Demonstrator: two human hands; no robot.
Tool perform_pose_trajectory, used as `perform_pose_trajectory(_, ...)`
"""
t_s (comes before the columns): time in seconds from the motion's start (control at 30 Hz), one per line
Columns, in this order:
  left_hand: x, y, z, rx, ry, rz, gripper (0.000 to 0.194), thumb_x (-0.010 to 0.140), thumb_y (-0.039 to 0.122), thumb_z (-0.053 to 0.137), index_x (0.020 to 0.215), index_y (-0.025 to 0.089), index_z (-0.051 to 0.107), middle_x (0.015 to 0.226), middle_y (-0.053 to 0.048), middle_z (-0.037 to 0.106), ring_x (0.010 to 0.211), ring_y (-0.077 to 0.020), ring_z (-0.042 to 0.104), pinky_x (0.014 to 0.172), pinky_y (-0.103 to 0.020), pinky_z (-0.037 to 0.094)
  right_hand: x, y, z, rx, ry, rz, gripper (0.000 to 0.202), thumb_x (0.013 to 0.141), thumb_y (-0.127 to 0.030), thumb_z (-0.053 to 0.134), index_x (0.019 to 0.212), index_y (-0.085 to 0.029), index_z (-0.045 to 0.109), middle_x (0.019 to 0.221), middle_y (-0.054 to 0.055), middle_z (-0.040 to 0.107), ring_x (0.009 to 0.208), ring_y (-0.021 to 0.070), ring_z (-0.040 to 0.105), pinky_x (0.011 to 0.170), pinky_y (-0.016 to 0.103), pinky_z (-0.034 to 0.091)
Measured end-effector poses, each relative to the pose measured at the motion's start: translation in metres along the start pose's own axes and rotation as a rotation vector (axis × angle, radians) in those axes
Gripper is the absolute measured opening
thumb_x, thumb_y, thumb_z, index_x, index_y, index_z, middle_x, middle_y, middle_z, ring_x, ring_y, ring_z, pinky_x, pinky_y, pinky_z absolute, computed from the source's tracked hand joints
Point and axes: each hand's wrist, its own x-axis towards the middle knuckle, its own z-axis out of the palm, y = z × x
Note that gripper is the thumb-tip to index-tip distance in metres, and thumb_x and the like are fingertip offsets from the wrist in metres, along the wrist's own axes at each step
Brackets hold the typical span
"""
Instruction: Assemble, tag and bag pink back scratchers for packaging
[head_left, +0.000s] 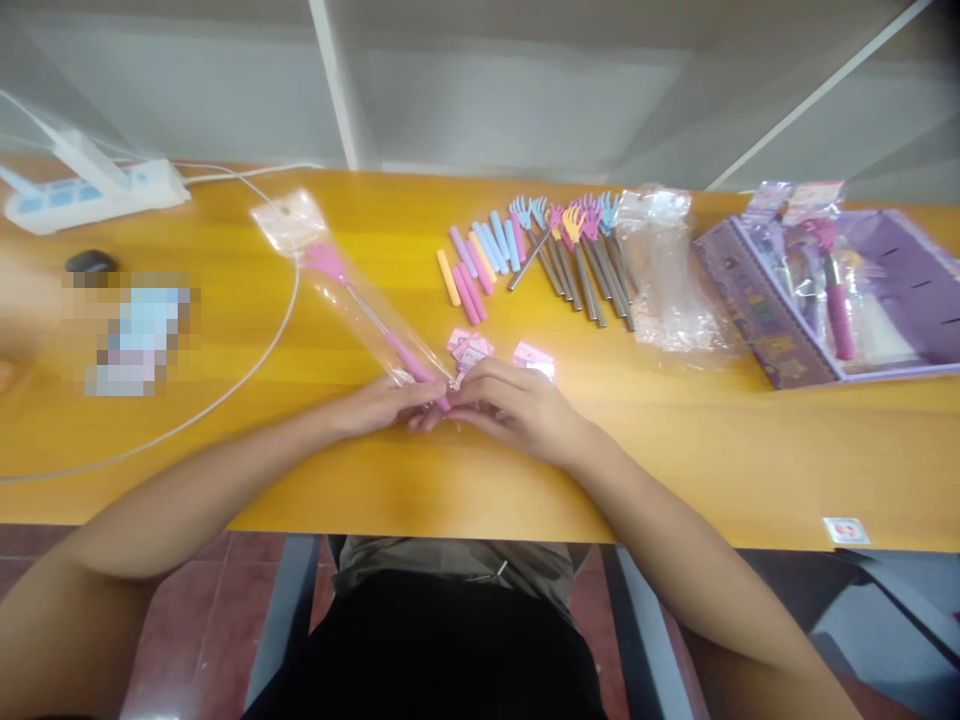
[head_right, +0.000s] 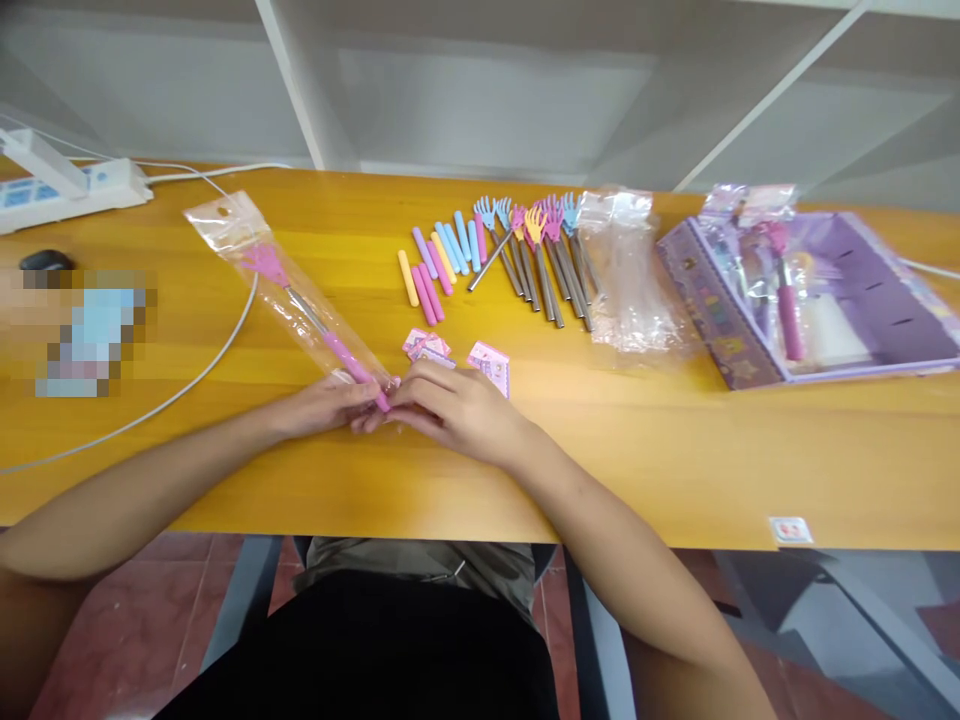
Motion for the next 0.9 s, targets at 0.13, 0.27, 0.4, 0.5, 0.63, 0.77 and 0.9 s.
perform_pose_trajectory(0.13, 0.0019, -0.0027, 0.0009, -0.072, 0.034, -0.024, 0.059, 0.097, 0.072, 0.075, 0.084, 0.015, 0.073, 0.069, -0.004, 0.064, 0.061, -0.0140, 0.055, 0.054, -0.025, 0.039, -0.0021, 0.0023, -0.0058, -0.003, -0.065, -0.036, 0.041, 0.105, -0.056, 0.076, 0.127, -0.021, 0.070, 0.113, 0.010, 0.075, 0.100, 0.0211, 0.075, 0.084, 0.034, 0.063)
perform_pose_trajectory(0.27, 0.0032, -0.0021, 0.0011, -0.102, 0.038, -0.025, 0.059, 0.094, 0.072, 0.078, 0.084, 0.014, 0.075, 0.070, -0.006, 0.065, 0.060, -0.0145, 0.056, 0.053, -0.025, 0.039, -0.0038, 0.0032, -0.0048, -0.159, -0.011, -0.079, 0.020, 0.109, -0.034, 0.075, 0.126, -0.023, 0.072, 0.110, 0.009, 0.072, 0.094, 0.0189, 0.072, 0.077, 0.031, 0.061)
perform_pose_trajectory(0.4, 0.0037, -0.0061, -0.0020, -0.040, 0.063, -0.017, 0.056, 0.093, 0.070, 0.082, 0.086, 0.015, 0.076, 0.072, -0.003, 0.064, 0.059, -0.0131, 0.055, 0.055, -0.025, 0.043, -0.0041, 0.0009, -0.0011, -0.194, 0.017, -0.098, 0.011, 0.111, -0.023, 0.069, 0.120, -0.023, 0.076, 0.109, 0.007, 0.071, 0.092, 0.0169, 0.071, 0.075, 0.029, 0.058)
perform_pose_trajectory(0.5, 0.0043, -0.0062, -0.0027, 0.014, 0.029, 0.025, 0.053, 0.097, 0.067, 0.081, 0.089, 0.015, 0.076, 0.073, -0.002, 0.063, 0.062, -0.0129, 0.056, 0.057, -0.024, 0.044, -0.0041, -0.0003, 0.0001, -0.159, 0.034, -0.108, 0.010, 0.111, -0.022, 0.068, 0.118, -0.024, 0.074, 0.111, 0.008, 0.073, 0.095, 0.0178, 0.072, 0.078, 0.031, 0.059)
perform_pose_trajectory(0.63, 0.0047, -0.0015, -0.0009, -0.025, 0.019, 0.109, 0.047, 0.097, 0.060, 0.085, 0.096, 0.015, 0.073, 0.076, -0.001, 0.063, 0.064, -0.0128, 0.057, 0.060, -0.025, 0.046, -0.0036, -0.0005, 0.0005, -0.063, 0.032, -0.100, 0.008, 0.112, -0.022, 0.067, 0.119, -0.024, 0.069, 0.116, 0.009, 0.074, 0.100, 0.0189, 0.074, 0.082, 0.033, 0.062)
perform_pose_trajectory(0.77, 0.0044, -0.0003, -0.0024, -0.008, -0.046, 0.117, 0.044, 0.102, 0.057, 0.081, 0.093, 0.015, 0.073, 0.077, -0.003, 0.066, 0.067, -0.0137, 0.061, 0.067, -0.027, 0.051, -0.0020, -0.0004, 0.0015, 0.021, 0.020, -0.028, 0.007, 0.111, -0.018, 0.065, 0.117, -0.022, 0.066, 0.113, 0.009, 0.074, 0.102, 0.0195, 0.073, 0.084, 0.033, 0.062)
perform_pose_trajectory(0.9, 0.0053, -0.0019, -0.0042, 0.010, -0.036, 0.116, 0.045, 0.103, 0.057, 0.079, 0.092, 0.014, 0.074, 0.073, -0.004, 0.067, 0.069, -0.0156, 0.065, 0.070, -0.029, 0.053, -0.0008, -0.0007, 0.0032, 0.068, 0.013, 0.037, 0.005, 0.112, -0.019, 0.064, 0.115, -0.022, 0.064, 0.111, 0.009, 0.073, 0.104, 0.0200, 0.072, 0.085, 0.034, 0.062)
